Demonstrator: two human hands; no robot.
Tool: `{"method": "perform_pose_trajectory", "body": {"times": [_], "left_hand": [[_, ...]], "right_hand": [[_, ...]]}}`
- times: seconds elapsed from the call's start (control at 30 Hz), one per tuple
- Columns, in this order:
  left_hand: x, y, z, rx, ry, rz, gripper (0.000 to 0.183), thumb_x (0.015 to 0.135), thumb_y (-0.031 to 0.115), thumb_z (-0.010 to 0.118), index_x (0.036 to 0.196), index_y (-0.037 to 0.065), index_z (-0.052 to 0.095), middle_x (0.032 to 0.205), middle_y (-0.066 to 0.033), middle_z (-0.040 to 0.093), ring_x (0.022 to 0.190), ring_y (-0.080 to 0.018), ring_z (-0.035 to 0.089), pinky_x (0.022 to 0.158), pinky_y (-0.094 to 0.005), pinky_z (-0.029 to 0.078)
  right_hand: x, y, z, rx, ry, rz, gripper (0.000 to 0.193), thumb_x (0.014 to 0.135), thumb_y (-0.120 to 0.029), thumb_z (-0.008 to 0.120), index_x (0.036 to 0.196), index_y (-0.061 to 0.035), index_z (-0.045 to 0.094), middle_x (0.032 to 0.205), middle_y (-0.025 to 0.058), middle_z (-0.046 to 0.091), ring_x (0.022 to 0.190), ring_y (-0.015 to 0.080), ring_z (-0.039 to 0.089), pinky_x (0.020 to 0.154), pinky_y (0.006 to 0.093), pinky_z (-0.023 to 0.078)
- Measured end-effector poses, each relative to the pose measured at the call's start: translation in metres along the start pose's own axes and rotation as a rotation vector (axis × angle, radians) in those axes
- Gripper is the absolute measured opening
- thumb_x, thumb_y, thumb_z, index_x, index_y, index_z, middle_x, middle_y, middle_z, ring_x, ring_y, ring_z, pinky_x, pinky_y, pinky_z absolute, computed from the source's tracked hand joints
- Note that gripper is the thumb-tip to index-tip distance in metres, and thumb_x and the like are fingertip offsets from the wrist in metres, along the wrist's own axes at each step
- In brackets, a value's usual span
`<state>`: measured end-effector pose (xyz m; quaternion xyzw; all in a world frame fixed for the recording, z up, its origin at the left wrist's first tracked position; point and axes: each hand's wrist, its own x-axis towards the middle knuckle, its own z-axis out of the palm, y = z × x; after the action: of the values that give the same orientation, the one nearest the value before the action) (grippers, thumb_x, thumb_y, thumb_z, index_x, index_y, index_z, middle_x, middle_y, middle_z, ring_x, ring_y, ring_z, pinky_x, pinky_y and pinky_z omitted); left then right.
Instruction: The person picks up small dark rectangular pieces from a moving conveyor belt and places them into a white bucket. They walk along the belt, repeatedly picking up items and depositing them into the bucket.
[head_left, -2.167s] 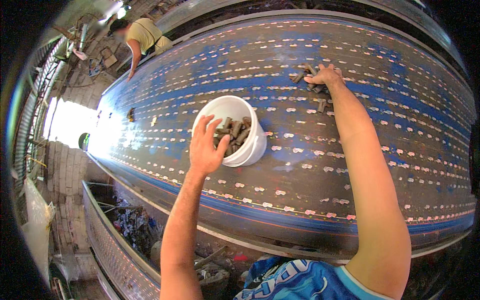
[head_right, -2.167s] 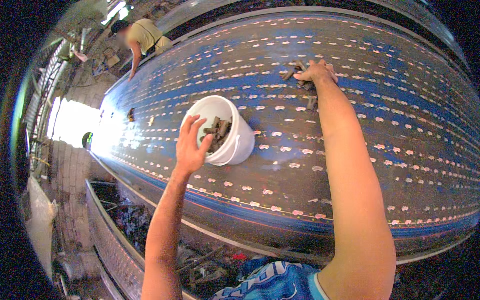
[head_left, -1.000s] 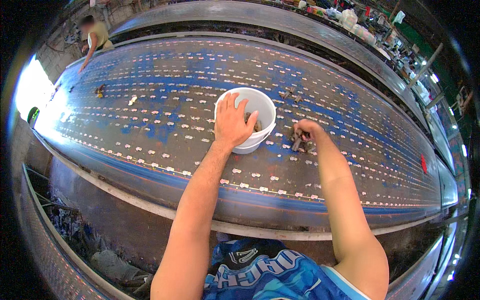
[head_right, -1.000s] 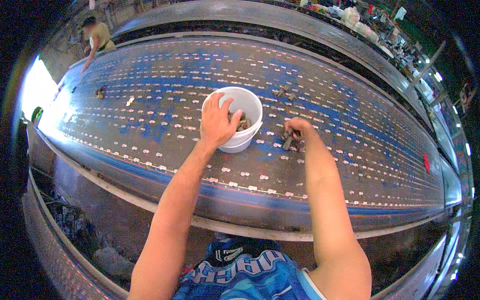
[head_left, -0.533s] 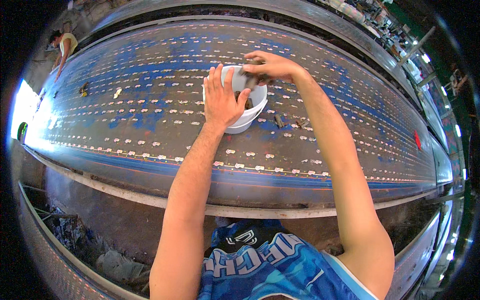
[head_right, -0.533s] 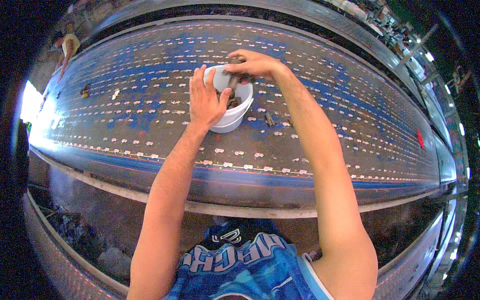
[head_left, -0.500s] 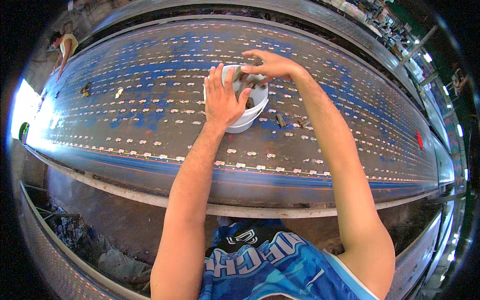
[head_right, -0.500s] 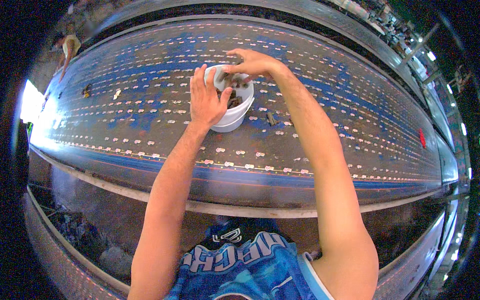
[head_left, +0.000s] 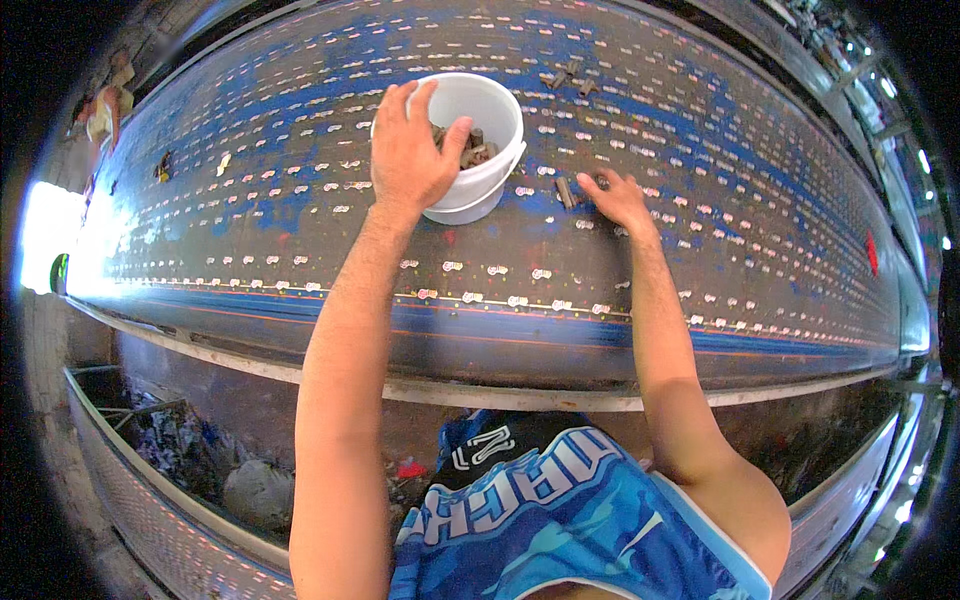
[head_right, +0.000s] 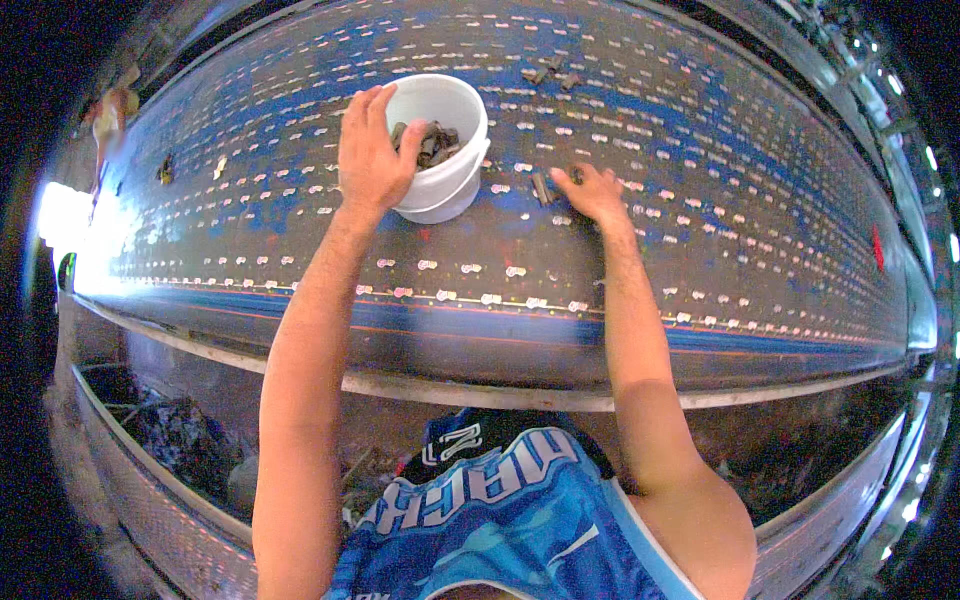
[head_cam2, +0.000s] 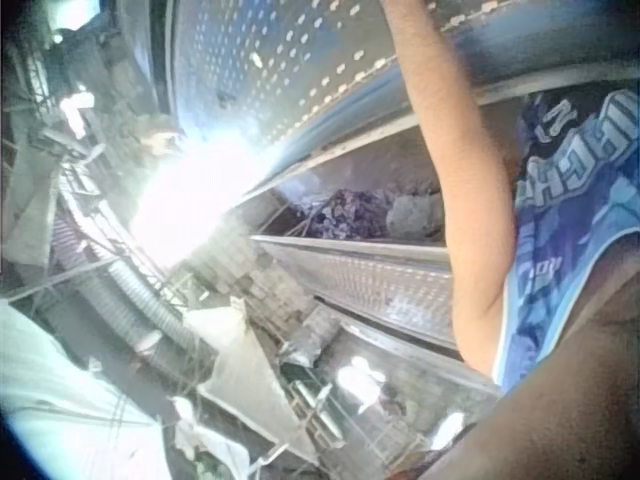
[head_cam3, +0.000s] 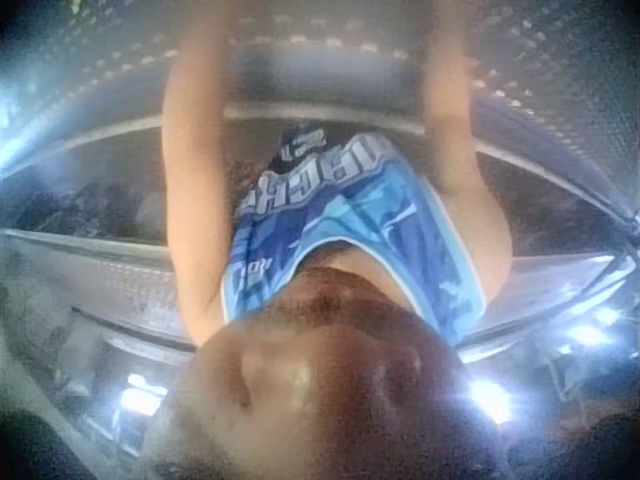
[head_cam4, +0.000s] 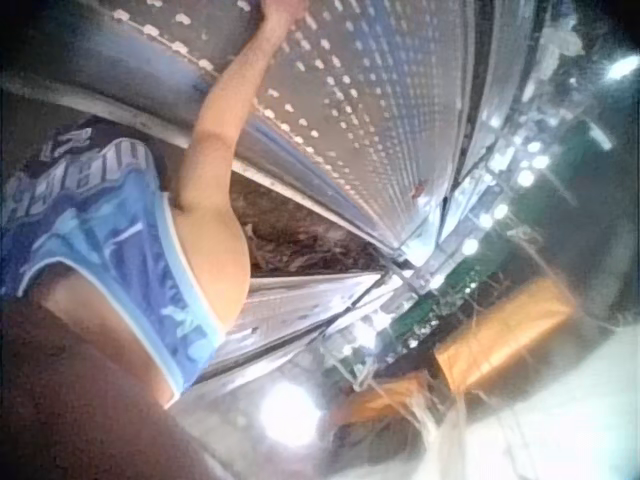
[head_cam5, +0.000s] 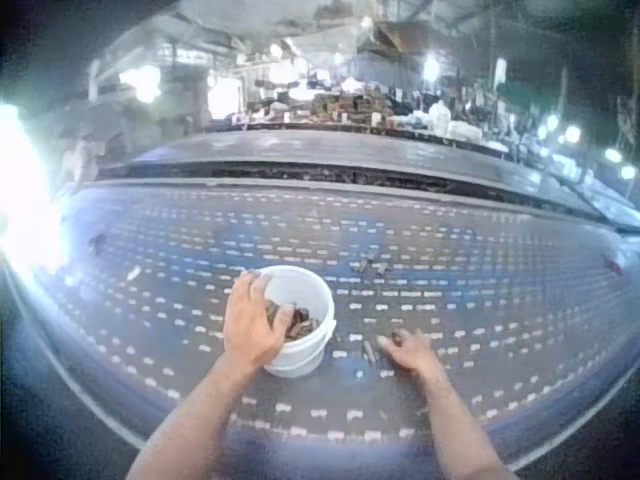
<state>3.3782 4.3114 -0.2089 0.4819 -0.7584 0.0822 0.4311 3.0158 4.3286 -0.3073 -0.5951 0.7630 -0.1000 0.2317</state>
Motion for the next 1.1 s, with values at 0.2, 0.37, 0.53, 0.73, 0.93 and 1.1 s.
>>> {"method": "perform_pose_trajectory", "body": {"times": [0.2, 0.37, 0.53, 0.73, 0.93, 1.1], "left_hand": [[-0.005, 0.011, 0.003, -0.019, -0.032, 0.027, 0.058, 0.101, 0.039, 0.067, 0.145, 0.003, 0.056, 0.146, -0.0243, 0.054, 0.142, -0.0467, 0.046, 0.118, -0.0574, 0.037], [-0.003, 0.009, 0.003, 0.001, -0.035, 0.060, 0.052, 0.099, 0.033, 0.068, 0.140, 0.002, 0.059, 0.143, -0.0238, 0.055, 0.137, -0.0462, 0.050, 0.115, -0.0571, 0.040], [-0.003, 0.009, -0.003, -0.009, -0.057, 0.040, 0.046, 0.098, 0.030, 0.068, 0.134, 0.003, 0.063, 0.144, -0.0222, 0.055, 0.137, -0.0454, 0.050, 0.115, -0.0564, 0.041], [0.007, 0.014, -0.008, 0.042, -0.216, -0.083, 0.040, 0.098, 0.032, 0.069, 0.130, 0.006, 0.067, 0.146, -0.0196, 0.053, 0.139, -0.0426, 0.050, 0.116, -0.0547, 0.042], [0.009, 0.017, -0.003, 0.079, -0.261, -0.074, 0.040, 0.098, 0.032, 0.069, 0.129, 0.006, 0.068, 0.145, -0.0190, 0.054, 0.139, -0.0420, 0.051, 0.115, -0.0544, 0.042], [0.008, 0.017, -0.005, 0.096, -0.258, -0.090, 0.040, 0.099, 0.032, 0.068, 0.128, 0.006, 0.069, 0.144, -0.0188, 0.055, 0.139, -0.0425, 0.050, 0.115, -0.0538, 0.042]], "right_hand": [[-0.010, -0.065, 0.046, -0.075, -0.034, -0.232, 0.062, 0.090, -0.046, 0.083, 0.143, -0.0198, 0.066, 0.150, 0.0210, 0.051, 0.141, 0.0484, 0.045, 0.110, 0.0631, 0.050], [-0.029, -0.074, 0.043, -0.232, -0.179, -0.614, 0.060, 0.089, -0.033, 0.085, 0.143, -0.0197, 0.064, 0.148, 0.0194, 0.052, 0.135, 0.0460, 0.050, 0.109, 0.0572, 0.052], [-0.024, -0.068, 0.024, -0.211, -0.484, -0.858, 0.058, 0.079, -0.020, 0.091, 0.132, -0.0161, 0.068, 0.136, 0.0189, 0.056, 0.129, 0.0423, 0.053, 0.103, 0.0560, 0.054], [0.135, -0.023, -0.016, 0.040, -0.145, -0.880, 0.042, 0.076, -0.018, 0.089, 0.115, -0.0172, 0.074, 0.122, 0.0158, 0.067, 0.115, 0.0376, 0.062, 0.098, 0.0477, 0.054], [0.303, -0.037, -0.048, -0.103, 0.145, -0.583, 0.054, 0.083, -0.031, 0.084, 0.134, -0.0196, 0.070, 0.139, 0.0224, 0.059, 0.131, 0.0414, 0.059, 0.111, 0.0476, 0.050], [0.322, -0.085, -0.060, -0.294, 0.183, -0.222, 0.094, 0.083, -0.075, 0.075, 0.159, -0.0252, 0.053, 0.161, 0.0232, 0.046, 0.153, 0.0411, 0.040, 0.121, 0.0634, 0.036]]}}
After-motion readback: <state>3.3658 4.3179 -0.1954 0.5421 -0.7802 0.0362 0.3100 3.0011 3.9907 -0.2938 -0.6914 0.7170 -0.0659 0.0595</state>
